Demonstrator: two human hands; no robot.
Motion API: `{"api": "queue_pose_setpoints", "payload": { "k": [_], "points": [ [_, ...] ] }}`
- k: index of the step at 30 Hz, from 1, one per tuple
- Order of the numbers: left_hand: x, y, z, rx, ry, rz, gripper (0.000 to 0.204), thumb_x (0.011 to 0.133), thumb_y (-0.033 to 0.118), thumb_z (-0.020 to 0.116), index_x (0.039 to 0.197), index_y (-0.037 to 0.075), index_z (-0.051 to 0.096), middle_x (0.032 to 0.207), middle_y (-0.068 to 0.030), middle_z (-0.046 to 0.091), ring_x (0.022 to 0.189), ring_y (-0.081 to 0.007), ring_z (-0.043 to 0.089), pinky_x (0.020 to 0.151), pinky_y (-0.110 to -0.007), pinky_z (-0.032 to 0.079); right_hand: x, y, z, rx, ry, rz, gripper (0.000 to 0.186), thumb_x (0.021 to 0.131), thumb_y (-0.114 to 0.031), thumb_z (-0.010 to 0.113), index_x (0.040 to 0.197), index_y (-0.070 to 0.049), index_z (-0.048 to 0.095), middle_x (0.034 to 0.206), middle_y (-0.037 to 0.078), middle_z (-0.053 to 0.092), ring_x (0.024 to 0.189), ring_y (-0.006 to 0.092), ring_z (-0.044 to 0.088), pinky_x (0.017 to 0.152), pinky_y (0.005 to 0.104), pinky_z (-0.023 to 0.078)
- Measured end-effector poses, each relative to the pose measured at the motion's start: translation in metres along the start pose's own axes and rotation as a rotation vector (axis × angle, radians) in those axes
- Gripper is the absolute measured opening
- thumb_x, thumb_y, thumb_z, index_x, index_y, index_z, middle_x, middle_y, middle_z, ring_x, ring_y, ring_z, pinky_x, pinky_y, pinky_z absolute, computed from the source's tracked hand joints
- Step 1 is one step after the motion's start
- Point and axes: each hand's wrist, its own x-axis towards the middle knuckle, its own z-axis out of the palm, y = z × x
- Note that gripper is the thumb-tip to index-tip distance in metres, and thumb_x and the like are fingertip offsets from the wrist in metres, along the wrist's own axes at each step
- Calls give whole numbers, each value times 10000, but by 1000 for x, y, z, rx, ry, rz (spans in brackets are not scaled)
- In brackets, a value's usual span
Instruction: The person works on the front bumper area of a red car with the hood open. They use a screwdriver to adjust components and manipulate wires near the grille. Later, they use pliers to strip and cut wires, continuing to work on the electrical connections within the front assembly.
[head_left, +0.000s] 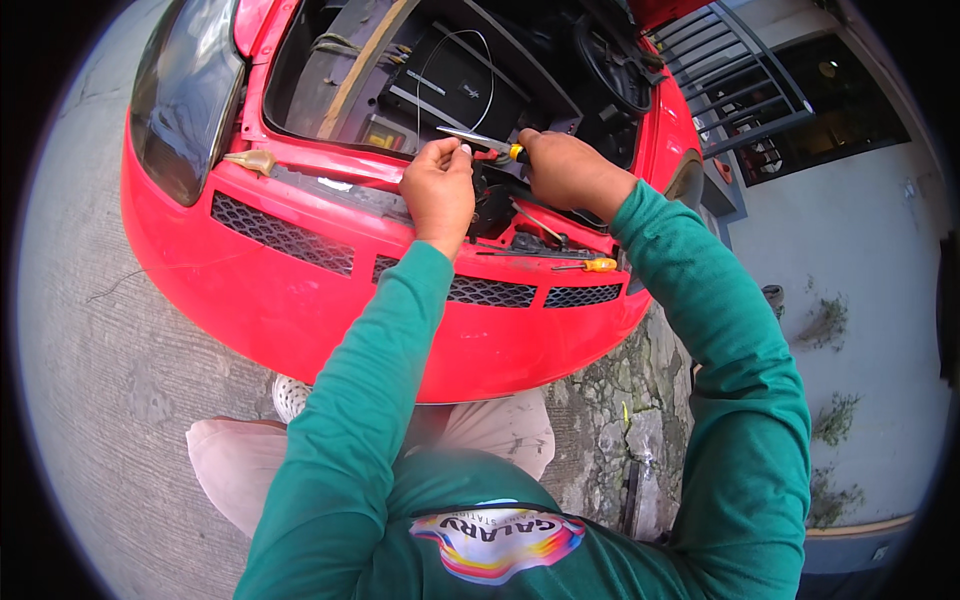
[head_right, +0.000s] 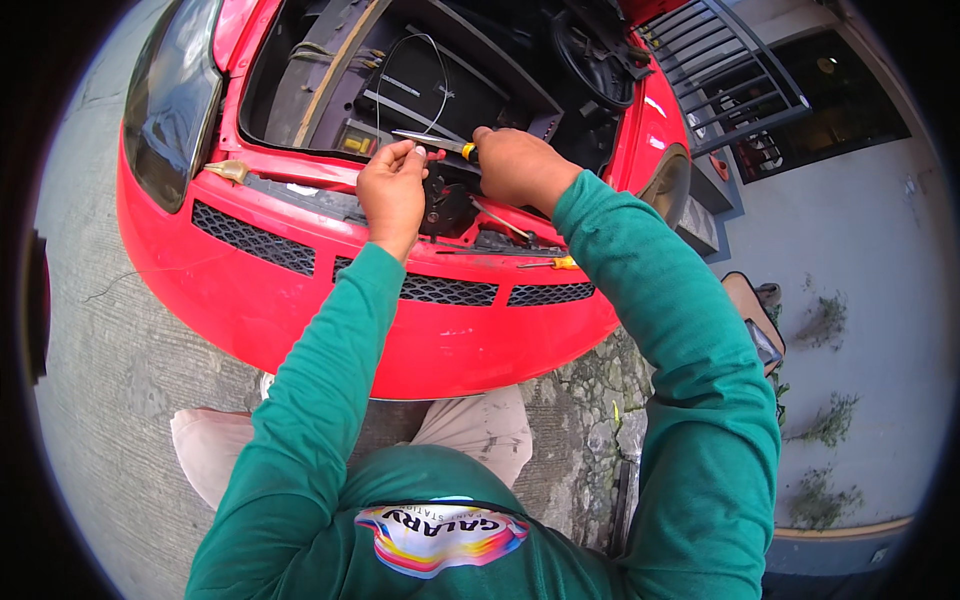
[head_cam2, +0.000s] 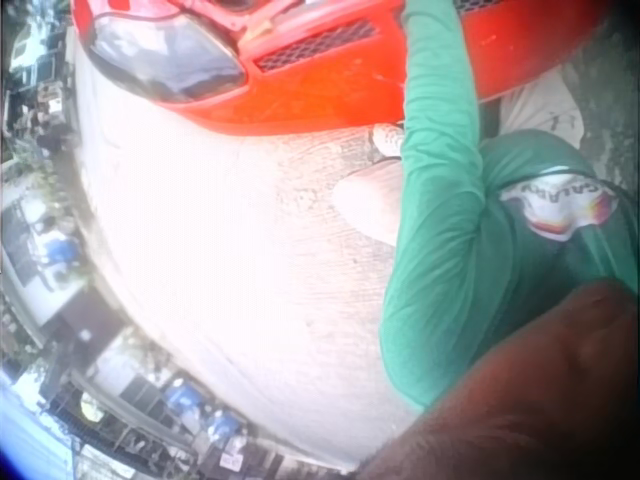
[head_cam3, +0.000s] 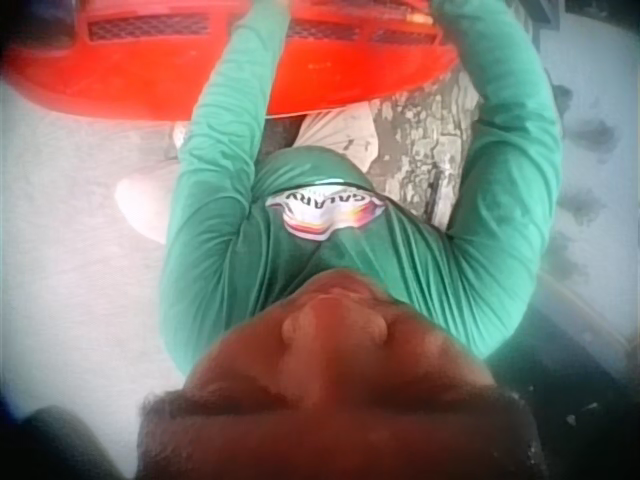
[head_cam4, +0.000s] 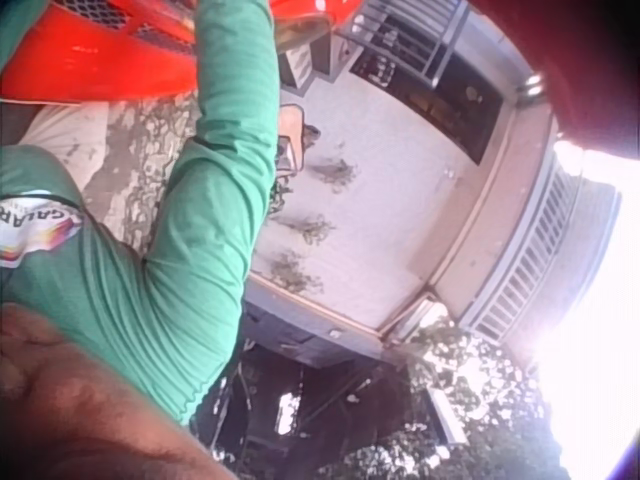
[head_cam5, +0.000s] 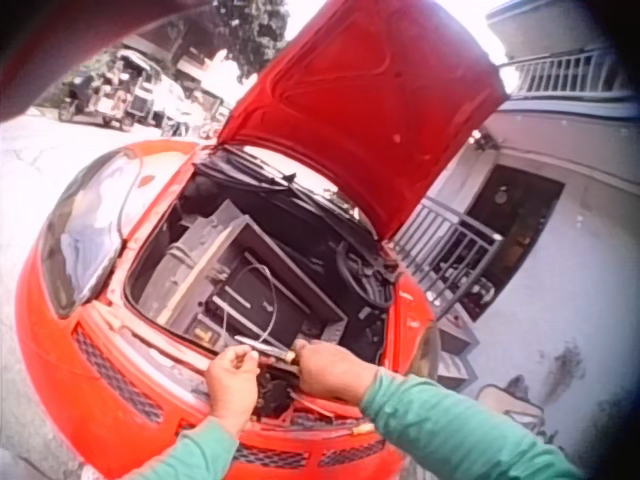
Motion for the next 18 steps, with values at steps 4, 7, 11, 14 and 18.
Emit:
{"api": "queue_pose_setpoints", "payload": {
  "k": [4,7,11,14,18],
  "points": [
    [-2,6,-1,-26,-3,1,148,969,58,731,1068,-52,750,917,-89,786,802,-116,736,745,-276,587,-21,7,-10,-68,27,32,397,884,-40,655,1273,32,621,1089,278,731,1052,451,709,907,512,566],
    [-7,21,1,-166,8,-9,160,998,49,712,1120,-48,746,909,-37,743,735,-73,672,689,-218,562,-34,24,-3,-25,57,58,403,887,-47,654,1282,28,623,1046,275,736,1039,451,714,893,511,571],
    [-4,12,-3,16,-18,51,166,989,56,723,1120,-34,769,904,-28,740,728,-70,668,686,-220,557,-62,47,0,93,70,136,405,901,-56,647,1297,21,620,1023,272,738,1020,457,713,865,519,574],
    [-4,8,-4,127,-40,97,166,988,43,705,1116,-22,791,911,-26,743,737,-65,662,686,-216,546,-89,66,15,189,100,244,360,940,-77,647,1294,-16,627,1035,272,739,1005,456,711,872,527,564],
    [-1,13,-9,-99,-100,-121,183,1002,68,689,1124,-27,787,881,-18,742,734,-68,646,695,-223,530,-127,81,37,364,77,296,339,954,-80,647,1289,-32,628,1061,275,730,1029,456,702,894,538,548]
  ]
}}
